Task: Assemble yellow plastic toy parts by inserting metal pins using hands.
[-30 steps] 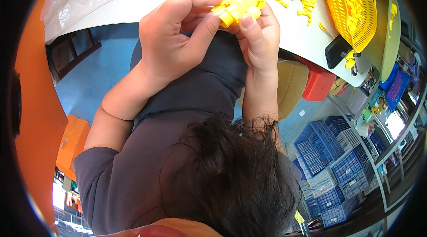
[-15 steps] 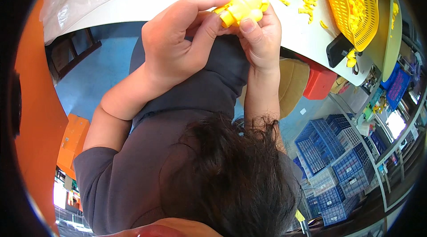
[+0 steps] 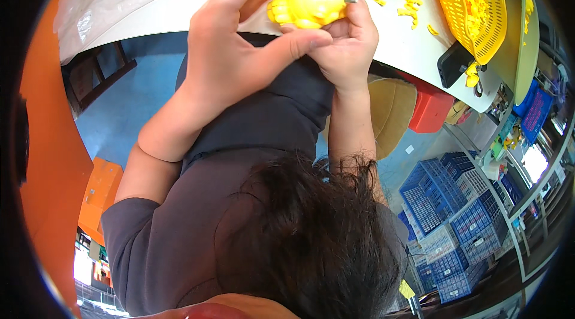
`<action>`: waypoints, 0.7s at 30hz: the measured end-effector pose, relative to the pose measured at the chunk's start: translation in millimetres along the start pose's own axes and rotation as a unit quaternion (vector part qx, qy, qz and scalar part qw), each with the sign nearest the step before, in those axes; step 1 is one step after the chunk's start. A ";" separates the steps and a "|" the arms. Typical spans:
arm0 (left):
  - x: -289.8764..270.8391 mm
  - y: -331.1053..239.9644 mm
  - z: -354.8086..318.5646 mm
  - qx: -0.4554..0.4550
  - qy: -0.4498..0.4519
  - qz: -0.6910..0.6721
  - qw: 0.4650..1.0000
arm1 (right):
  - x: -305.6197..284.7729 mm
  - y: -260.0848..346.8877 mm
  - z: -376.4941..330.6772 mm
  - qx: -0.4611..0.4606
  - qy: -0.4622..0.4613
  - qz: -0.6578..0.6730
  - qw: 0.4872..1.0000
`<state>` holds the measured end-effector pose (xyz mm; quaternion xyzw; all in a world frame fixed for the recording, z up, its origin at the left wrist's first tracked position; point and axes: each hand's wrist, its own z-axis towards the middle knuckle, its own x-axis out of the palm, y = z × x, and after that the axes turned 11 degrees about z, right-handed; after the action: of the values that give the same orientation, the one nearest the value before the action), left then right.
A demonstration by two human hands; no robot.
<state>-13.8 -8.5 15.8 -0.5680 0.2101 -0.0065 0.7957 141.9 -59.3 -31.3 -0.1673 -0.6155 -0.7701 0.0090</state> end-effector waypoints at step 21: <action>14.2 22.3 23.7 0.113 0.132 -0.059 0.983 | -26.0 4.4 -1.7 -0.110 0.012 -0.207 0.972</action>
<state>2.1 17.2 -2.7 -0.4797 0.2768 -0.1524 0.8186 167.0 -67.0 -34.5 -0.0265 -0.5485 -0.8199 -0.1617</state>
